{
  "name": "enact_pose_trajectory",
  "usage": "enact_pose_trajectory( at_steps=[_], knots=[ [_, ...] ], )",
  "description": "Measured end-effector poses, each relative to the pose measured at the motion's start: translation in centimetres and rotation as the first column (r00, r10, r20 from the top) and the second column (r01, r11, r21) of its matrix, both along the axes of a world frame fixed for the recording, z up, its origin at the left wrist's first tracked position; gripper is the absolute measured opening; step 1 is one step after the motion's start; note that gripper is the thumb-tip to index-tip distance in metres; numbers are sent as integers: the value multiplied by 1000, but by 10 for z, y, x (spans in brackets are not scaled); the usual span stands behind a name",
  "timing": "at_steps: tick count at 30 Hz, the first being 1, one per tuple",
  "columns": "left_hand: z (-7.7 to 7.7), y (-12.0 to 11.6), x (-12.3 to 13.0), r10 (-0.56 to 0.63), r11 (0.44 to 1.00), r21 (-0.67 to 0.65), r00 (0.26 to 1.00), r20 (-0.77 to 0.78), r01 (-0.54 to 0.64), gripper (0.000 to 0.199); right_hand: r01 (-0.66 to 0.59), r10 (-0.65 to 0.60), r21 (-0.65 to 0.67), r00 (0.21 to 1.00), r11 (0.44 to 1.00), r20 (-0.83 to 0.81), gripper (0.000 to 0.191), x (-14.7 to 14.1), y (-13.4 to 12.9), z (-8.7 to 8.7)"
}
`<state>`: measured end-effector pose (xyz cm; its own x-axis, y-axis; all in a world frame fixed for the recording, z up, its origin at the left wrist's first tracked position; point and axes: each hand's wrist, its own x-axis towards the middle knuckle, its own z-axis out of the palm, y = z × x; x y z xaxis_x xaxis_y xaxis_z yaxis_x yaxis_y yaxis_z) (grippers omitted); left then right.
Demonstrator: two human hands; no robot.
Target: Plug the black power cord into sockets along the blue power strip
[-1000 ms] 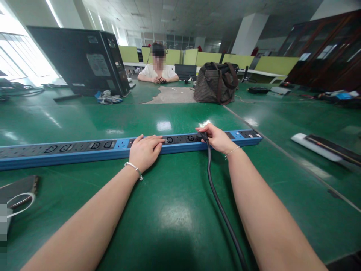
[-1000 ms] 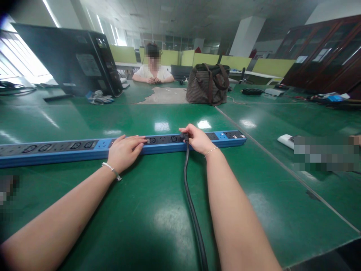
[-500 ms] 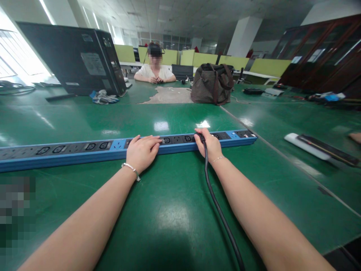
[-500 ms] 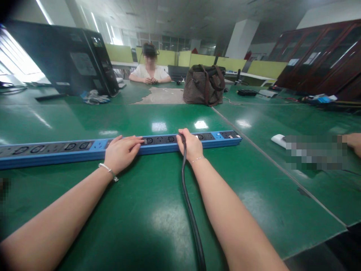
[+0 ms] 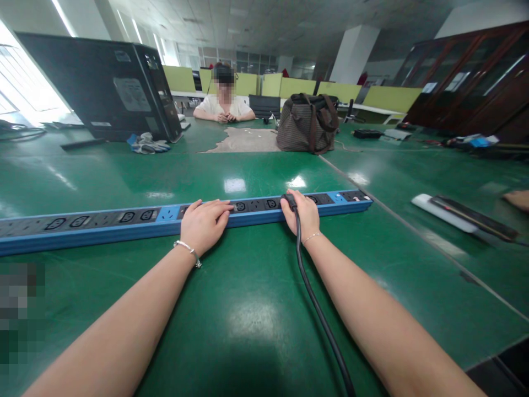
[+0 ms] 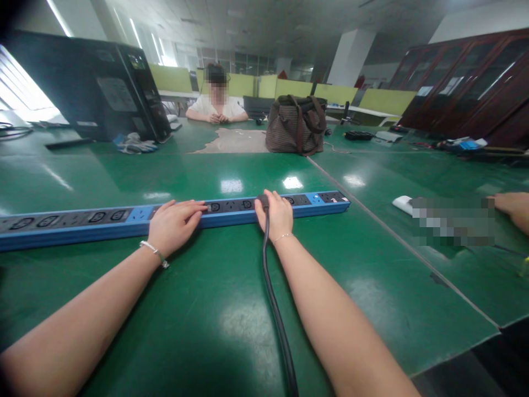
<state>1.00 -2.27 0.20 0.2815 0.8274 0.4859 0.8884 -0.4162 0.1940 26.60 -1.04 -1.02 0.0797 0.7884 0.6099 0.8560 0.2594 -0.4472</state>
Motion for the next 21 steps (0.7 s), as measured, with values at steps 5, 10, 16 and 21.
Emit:
enact_pose_trajectory(
  at_steps=[5, 10, 16, 21],
  knots=[
    [1, 0, 1, 9, 1000, 3, 1000, 5, -9, 31, 18, -18, -5, 999, 1000, -37, 34, -1, 3, -5],
    [0, 0, 1, 15, 1000, 7, 1000, 2, -15, 31, 24, 2, 82, 951, 996, -311, 34, -1, 4, -1],
    [1, -1, 1, 12, 1000, 11, 1000, -10, -12, 32, 126, -15, 177, 852, 976, -524, 45, 40, 7, 11],
    [2, -1, 1, 8, 1000, 12, 1000, -14, -8, 33, 264, -158, 111, 809, 958, -566, 49, 98, 10, 9]
  ],
)
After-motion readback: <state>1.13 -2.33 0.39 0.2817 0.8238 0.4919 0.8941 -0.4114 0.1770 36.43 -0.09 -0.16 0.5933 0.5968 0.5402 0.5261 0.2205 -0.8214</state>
